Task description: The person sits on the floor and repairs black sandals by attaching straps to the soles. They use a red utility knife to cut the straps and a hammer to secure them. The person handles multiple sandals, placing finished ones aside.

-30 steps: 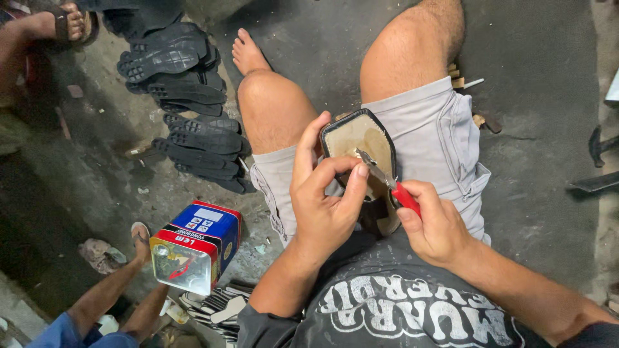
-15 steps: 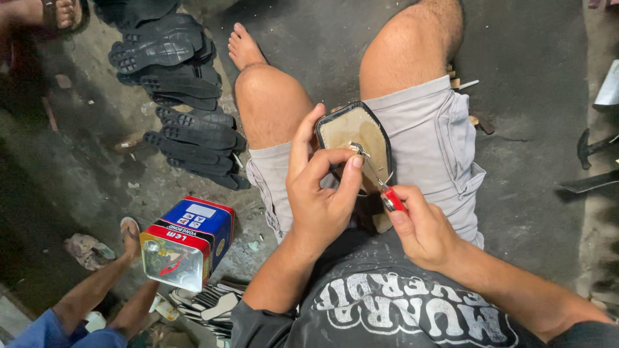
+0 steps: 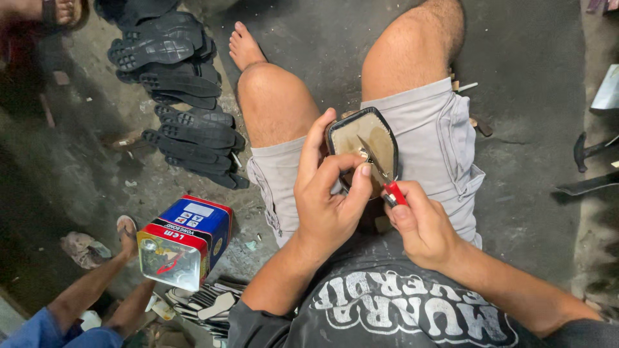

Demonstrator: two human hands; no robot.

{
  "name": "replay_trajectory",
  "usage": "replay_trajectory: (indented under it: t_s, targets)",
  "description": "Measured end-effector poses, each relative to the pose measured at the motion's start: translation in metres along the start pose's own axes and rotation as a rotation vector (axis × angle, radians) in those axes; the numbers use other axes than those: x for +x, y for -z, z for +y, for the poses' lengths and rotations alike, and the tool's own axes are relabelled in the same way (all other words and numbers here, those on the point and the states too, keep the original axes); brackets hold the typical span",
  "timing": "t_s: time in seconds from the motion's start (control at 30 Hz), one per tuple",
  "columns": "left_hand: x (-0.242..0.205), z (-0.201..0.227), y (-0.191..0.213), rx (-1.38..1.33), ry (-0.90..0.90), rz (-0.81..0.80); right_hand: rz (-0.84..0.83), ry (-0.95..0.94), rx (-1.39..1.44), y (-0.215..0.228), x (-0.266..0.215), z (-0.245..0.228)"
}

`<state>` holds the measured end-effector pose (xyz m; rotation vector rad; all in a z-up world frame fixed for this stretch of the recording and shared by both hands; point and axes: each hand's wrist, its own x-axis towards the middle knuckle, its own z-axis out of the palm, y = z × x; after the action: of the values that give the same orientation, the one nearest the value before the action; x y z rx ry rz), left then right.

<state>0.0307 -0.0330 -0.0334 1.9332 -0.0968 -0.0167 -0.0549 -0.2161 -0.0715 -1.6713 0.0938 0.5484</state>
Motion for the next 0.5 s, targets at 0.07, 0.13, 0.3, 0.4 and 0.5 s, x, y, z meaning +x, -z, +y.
replay_trajectory:
  t_s: [0.07, 0.13, 0.3, 0.4, 0.5]
  targets:
    - [-0.002, 0.001, -0.001, -0.006, 0.020, -0.004, -0.001, -0.016, 0.040, -0.001, -0.005, 0.002]
    - [0.001, 0.002, 0.001, -0.008, 0.021, 0.001, 0.001, -0.016, 0.059, -0.004, -0.002, 0.002]
    - [0.002, 0.002, 0.004, -0.012, 0.077, -0.004, 0.006, -0.056, 0.159, -0.004, 0.002, -0.001]
    - [-0.001, 0.003, 0.006, -0.049, 0.040, -0.016, 0.115, -0.180, 0.310, -0.001, -0.001, -0.003]
    - [-0.001, 0.003, 0.009, -0.012, 0.015, -0.005, 0.059, 0.150, 0.223, 0.002, -0.004, -0.003]
